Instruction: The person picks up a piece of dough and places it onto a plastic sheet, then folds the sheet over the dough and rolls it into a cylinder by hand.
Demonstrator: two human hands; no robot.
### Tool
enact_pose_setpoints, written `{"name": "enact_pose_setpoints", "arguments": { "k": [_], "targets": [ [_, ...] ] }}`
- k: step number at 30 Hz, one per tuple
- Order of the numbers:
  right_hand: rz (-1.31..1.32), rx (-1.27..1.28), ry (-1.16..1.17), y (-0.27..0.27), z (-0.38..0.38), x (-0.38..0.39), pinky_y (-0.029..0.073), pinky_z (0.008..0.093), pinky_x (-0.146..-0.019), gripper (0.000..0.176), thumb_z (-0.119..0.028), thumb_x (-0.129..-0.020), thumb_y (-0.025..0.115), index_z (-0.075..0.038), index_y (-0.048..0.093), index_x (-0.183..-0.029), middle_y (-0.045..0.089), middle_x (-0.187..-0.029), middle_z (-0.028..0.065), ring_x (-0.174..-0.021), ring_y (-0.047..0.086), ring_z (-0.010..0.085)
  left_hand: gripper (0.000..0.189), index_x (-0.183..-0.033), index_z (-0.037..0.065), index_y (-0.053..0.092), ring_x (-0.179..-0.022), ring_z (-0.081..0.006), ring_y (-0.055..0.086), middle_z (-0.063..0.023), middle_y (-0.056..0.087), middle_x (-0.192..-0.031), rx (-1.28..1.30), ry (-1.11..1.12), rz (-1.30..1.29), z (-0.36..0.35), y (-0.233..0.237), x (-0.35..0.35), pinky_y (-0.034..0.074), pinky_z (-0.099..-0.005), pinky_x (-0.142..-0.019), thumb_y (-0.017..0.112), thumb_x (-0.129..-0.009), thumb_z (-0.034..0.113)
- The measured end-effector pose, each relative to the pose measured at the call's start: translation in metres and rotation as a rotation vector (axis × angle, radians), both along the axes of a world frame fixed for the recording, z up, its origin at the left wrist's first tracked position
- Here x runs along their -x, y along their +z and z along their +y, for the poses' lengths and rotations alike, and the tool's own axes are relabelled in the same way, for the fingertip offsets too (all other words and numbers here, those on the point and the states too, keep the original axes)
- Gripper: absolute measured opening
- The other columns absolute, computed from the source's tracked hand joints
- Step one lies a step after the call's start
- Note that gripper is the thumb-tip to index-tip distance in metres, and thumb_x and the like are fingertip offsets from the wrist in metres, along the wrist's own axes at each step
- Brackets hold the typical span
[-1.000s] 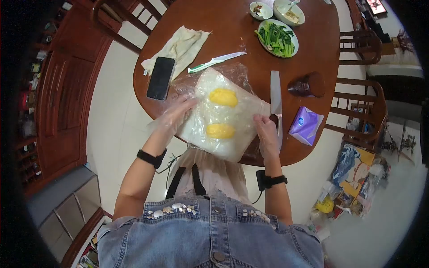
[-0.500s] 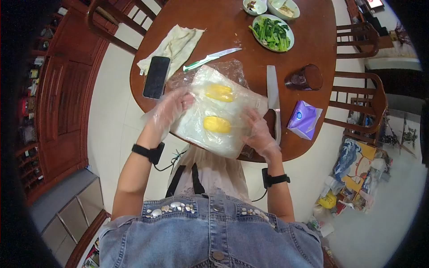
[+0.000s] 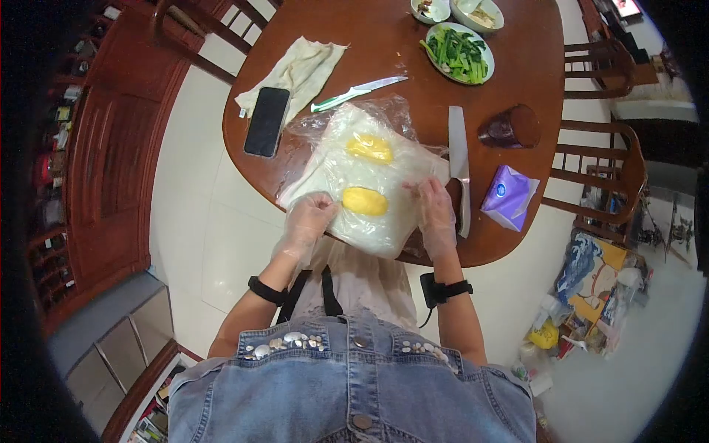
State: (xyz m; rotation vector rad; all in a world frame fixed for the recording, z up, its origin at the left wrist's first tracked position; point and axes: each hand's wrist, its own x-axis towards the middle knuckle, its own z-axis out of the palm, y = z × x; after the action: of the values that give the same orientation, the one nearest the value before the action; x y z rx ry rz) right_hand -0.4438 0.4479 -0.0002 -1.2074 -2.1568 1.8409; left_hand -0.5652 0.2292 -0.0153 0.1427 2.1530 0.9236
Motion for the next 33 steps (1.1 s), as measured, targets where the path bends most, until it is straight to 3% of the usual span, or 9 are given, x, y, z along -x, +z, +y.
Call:
{"name": "enact_pose_setpoints", "arguments": {
  "k": [6, 11, 18, 22, 24, 28, 30, 31, 33],
  "targets": [
    [0.267, 0.513, -0.278, -0.012, -0.002, -0.003, 0.044, 0.0286, -0.085, 0.035, -0.031, -0.093, 0.056, -0.003, 0.056, -0.114, 0.064, -0.102, 0.0085, -0.093, 0.057, 0.0161, 0.016, -0.087, 0.004, 0.059, -0.063, -0.0093, 0.050, 0.0003, 0.059, -0.082, -0.405, 0.193, 0.084, -0.009, -0.027, -0.013, 0.043, -0.0256, -0.060, 0.065, -0.085, 0.018],
    [0.197, 0.443, -0.071, -0.013, -0.001, 0.000, 0.044, 0.0287, -0.085, 0.034, -0.028, -0.091, 0.060, -0.002, 0.059, -0.112, 0.066, -0.104, 0.0090, -0.093, 0.058, 0.0166, 0.017, -0.093, 0.004, 0.054, -0.066, -0.0089, 0.051, 0.0005, 0.053, -0.080, -0.570, 0.690, -0.498, 0.009, -0.003, -0.022, 0.043, -0.0217, -0.061, 0.064, -0.088, 0.017],
    [0.022, 0.185, 0.293, -0.004, -0.036, 0.008, 0.042, 0.0330, -0.096, 0.037, -0.026, -0.092, 0.059, -0.001, 0.058, -0.119, 0.060, -0.118, 0.0148, -0.110, 0.055, 0.0236, 0.022, -0.099, 0.005, 0.050, -0.059, -0.0066, 0.048, 0.0022, 0.053, -0.078, -0.560, 0.395, -0.548, 0.015, -0.002, -0.031, 0.041, -0.0208, -0.055, 0.064, -0.089, 0.018],
    [0.265, -0.120, 0.378, -0.011, -0.048, 0.007, 0.038, 0.0339, -0.102, 0.040, -0.018, -0.089, 0.062, -0.002, 0.053, -0.125, 0.054, -0.128, 0.0155, -0.119, 0.049, 0.0247, 0.034, -0.120, 0.001, 0.050, -0.093, -0.0134, 0.055, -0.0055, 0.058, -0.103, -0.676, 0.413, -0.339, 0.020, 0.027, -0.041, 0.044, -0.0248, -0.082, 0.059, -0.091, 0.018],
    [0.262, 0.363, 0.254, 0.003, -0.054, 0.007, 0.036, 0.0339, -0.104, 0.039, -0.018, -0.089, 0.062, -0.003, 0.055, -0.124, 0.054, -0.127, 0.0143, -0.120, 0.048, 0.0254, 0.039, -0.126, 0.000, 0.049, -0.107, -0.0165, 0.054, -0.0083, 0.057, -0.114, -0.788, 0.447, -0.278, 0.014, 0.017, -0.043, 0.042, -0.0282, -0.093, 0.057, -0.092, 0.018],
    [0.372, 0.496, 0.295, 0.040, -0.070, 0.022, 0.038, 0.0336, -0.101, 0.037, -0.021, -0.090, 0.061, -0.003, 0.057, -0.123, 0.055, -0.127, 0.0132, -0.118, 0.049, 0.0239, 0.054, -0.136, 0.000, 0.041, -0.125, -0.0234, 0.045, -0.0127, 0.046, -0.136, -1.264, 0.658, -0.839, -0.007, -0.013, -0.038, 0.033, -0.0384, -0.107, 0.053, -0.092, 0.029],
    [0.395, -0.655, 0.878, 0.066, -0.070, 0.040, 0.042, 0.0312, -0.095, 0.035, -0.022, -0.093, 0.058, -0.001, 0.059, -0.120, 0.057, -0.124, 0.0130, -0.112, 0.054, 0.0195, 0.058, -0.137, -0.001, 0.040, -0.126, -0.0248, 0.044, -0.0132, 0.045, -0.139, -1.348, 0.699, -0.898, -0.011, -0.003, -0.034, 0.033, -0.0400, -0.107, 0.052, -0.092, 0.034],
    [0.398, -0.663, 0.884, 0.065, -0.062, 0.045, 0.042, 0.0312, -0.095, 0.035, -0.022, -0.093, 0.058, -0.001, 0.059, -0.120, 0.057, -0.124, 0.0130, -0.112, 0.054, 0.0195, 0.060, -0.137, 0.000, 0.039, -0.128, -0.0271, 0.041, -0.0144, 0.041, -0.142, -1.378, 0.737, -0.916, -0.015, 0.003, -0.030, 0.031, -0.0435, -0.109, 0.052, -0.091, 0.036],
    [0.296, 0.124, 0.697, 0.060, -0.038, 0.055, 0.044, 0.0349, -0.092, 0.035, -0.024, -0.090, 0.061, -0.001, 0.060, -0.116, 0.058, -0.122, 0.0160, -0.111, 0.054, 0.0250, 0.062, -0.138, 0.001, 0.038, -0.131, -0.0295, 0.039, -0.0157, 0.038, -0.144, -1.416, 0.778, -0.929, -0.025, 0.013, -0.027, 0.029, -0.0469, -0.110, 0.052, -0.091, 0.038]
  ]
}}
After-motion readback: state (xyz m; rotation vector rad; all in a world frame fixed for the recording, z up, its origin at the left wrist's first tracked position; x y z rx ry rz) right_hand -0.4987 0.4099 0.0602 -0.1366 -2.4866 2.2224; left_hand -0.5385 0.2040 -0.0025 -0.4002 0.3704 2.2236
